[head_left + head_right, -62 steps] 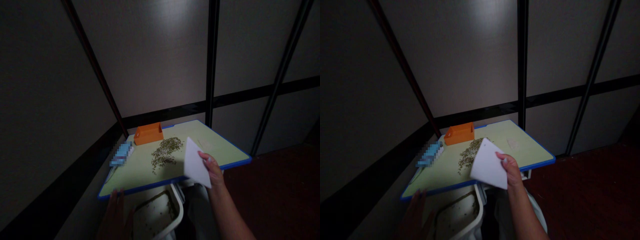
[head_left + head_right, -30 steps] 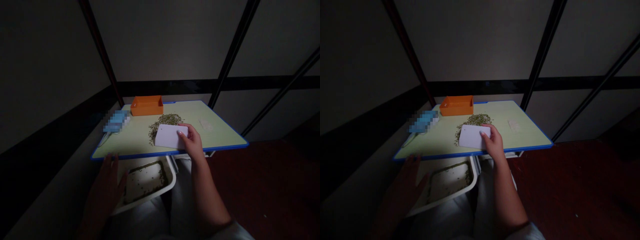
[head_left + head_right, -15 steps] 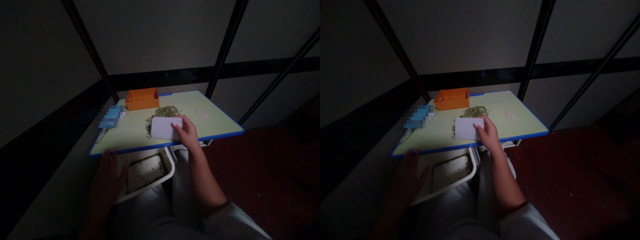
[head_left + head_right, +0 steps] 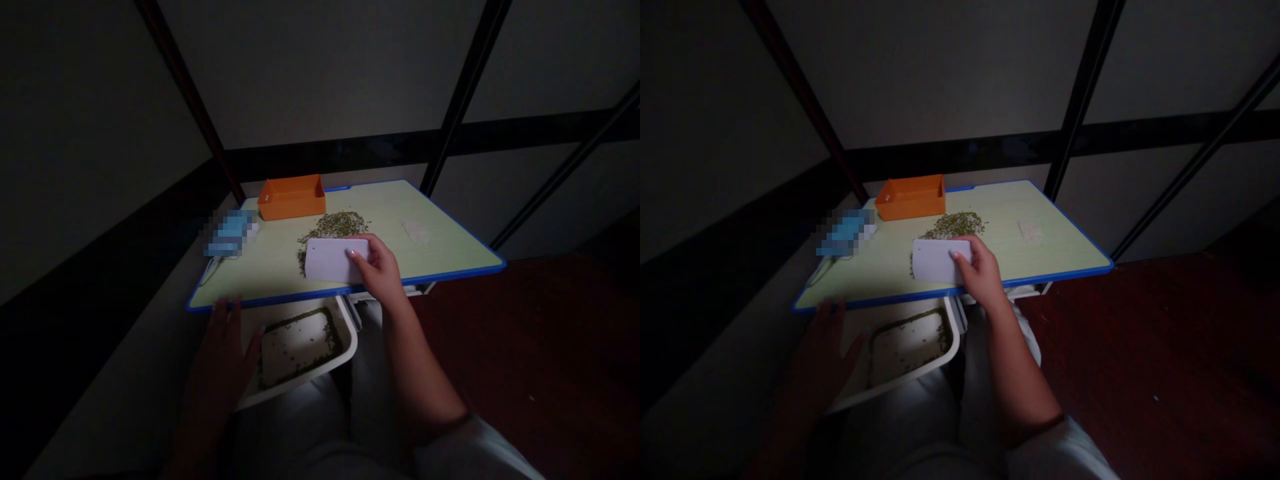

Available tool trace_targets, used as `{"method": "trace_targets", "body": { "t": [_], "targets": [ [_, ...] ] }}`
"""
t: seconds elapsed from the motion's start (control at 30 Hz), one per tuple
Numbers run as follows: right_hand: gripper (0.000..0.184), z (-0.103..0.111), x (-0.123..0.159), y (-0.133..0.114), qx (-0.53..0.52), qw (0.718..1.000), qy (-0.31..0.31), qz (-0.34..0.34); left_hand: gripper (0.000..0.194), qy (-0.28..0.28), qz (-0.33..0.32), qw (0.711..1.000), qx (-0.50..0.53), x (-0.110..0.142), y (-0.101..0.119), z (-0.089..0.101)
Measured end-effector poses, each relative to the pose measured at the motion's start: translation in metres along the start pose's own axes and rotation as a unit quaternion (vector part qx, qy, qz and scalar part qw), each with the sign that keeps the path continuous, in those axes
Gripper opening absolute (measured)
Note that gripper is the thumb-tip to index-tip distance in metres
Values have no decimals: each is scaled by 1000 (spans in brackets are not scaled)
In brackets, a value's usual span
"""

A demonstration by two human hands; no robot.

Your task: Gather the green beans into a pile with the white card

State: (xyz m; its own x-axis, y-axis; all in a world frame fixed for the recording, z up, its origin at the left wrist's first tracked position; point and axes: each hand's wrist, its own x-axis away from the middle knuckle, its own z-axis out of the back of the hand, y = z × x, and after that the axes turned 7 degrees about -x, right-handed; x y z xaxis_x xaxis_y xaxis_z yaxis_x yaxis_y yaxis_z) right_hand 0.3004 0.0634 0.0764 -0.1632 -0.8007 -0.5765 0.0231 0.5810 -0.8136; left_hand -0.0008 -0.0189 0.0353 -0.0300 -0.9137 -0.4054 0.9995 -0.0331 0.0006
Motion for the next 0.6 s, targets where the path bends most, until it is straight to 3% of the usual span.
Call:
{"method": "trace_targets", "body": {
  "t": [0.33,0.6],
  "targets": [
    [15,-9,2,-3,-10,1000,3,-2,77,-7,6,1000,7,1,0,4],
    [17,-1,-1,1,-23,999,47,-4,75,-9,6,1000,13,1,0,5]
  ]
}}
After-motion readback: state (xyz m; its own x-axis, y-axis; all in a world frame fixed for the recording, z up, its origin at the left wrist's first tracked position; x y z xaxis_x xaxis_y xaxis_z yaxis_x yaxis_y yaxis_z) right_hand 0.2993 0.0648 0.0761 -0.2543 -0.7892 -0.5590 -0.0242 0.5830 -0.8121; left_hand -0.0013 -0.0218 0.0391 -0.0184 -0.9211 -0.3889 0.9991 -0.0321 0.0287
